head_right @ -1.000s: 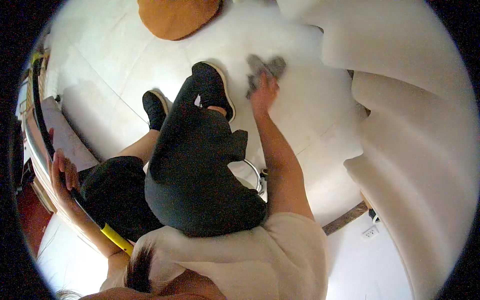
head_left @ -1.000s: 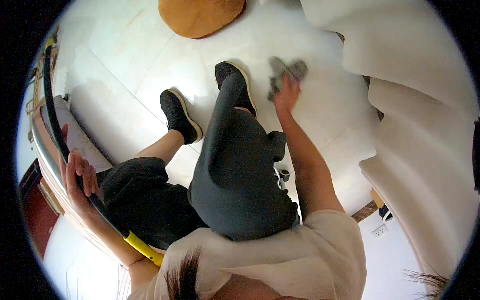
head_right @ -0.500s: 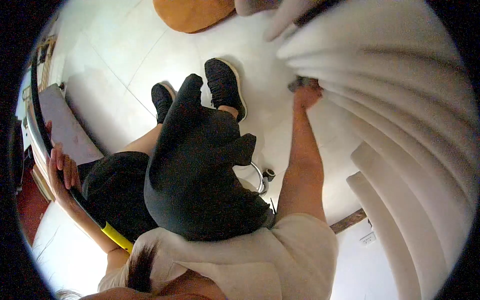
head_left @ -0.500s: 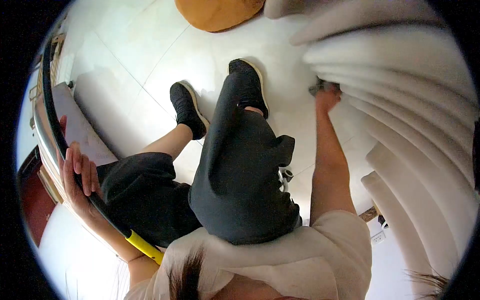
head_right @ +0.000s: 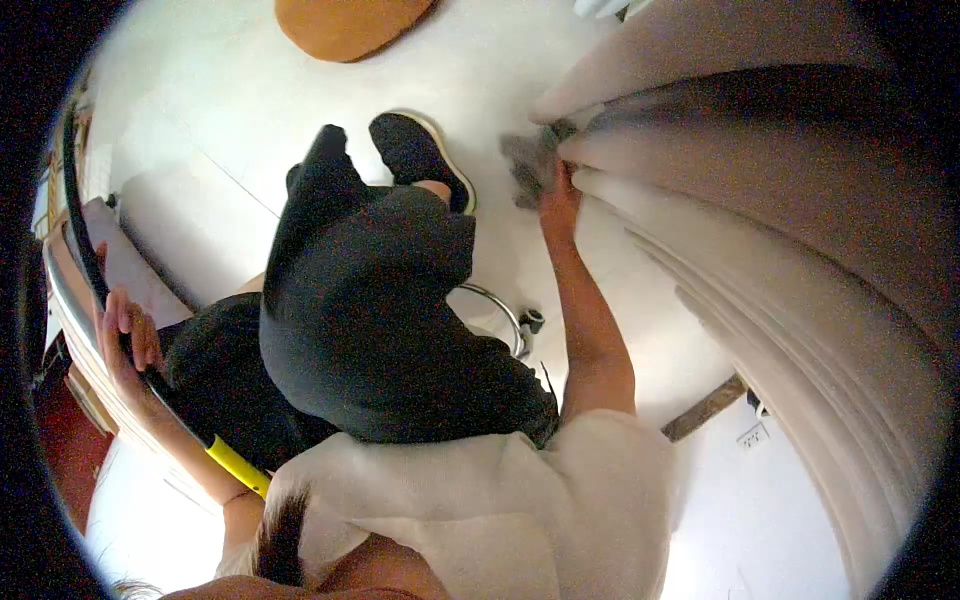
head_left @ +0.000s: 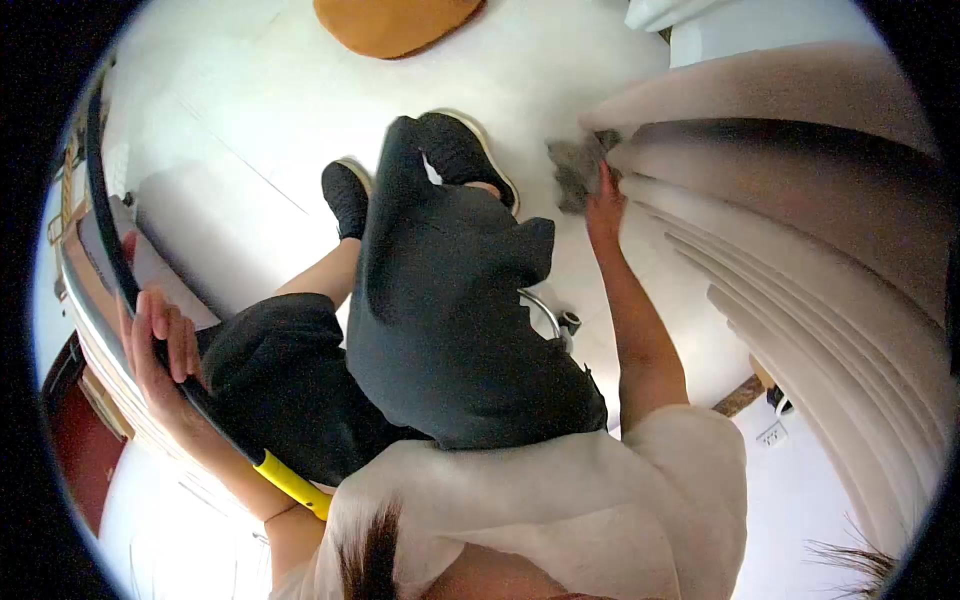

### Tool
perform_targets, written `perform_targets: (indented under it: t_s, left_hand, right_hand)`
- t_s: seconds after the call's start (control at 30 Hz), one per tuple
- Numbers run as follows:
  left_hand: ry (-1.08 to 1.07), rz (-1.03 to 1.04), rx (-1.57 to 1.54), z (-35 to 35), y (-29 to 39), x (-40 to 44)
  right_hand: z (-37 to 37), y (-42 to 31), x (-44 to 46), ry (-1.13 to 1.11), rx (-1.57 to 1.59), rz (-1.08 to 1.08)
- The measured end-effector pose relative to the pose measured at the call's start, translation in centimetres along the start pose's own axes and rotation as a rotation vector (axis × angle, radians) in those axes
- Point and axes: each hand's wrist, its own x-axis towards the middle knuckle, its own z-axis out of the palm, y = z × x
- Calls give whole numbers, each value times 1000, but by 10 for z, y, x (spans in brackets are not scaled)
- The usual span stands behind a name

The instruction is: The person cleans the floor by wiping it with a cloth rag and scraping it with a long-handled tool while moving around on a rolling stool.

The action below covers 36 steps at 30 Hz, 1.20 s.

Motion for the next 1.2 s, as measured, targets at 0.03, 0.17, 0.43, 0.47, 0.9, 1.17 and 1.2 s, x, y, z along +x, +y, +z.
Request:
perform_targets:
  t_s: [0.03, 0.17, 0.43, 0.47, 0.9, 1.17, 1.2]
  left_hand:
    - [-62, 2, -43, -15, -4, 0]
    - [71, -110, -56, -12, -2, -10]
    - [164, -82, 13, 2, 0, -12]
    - [224, -139, -11, 2, 3, -11]
    - [176, -120, -81, -5, 7, -22]
    - [-16, -130, -69, -54, 3, -24]
    - [-23, -121, -54, -50, 6, -22]
  right_hand:
    - [-25, 25, -42, -34, -97, 133]
    - [-72, 114, -202, 103, -77, 314]
    - [-29, 124, -224, -54, -283, 821]
    - [-1, 142, -210, 217, 147, 881]
    - [62, -93, 5, -117, 58, -25]
    - [-69, 121, -150, 143, -309, 662]
    - [-66, 117, -151, 59, -343, 706]
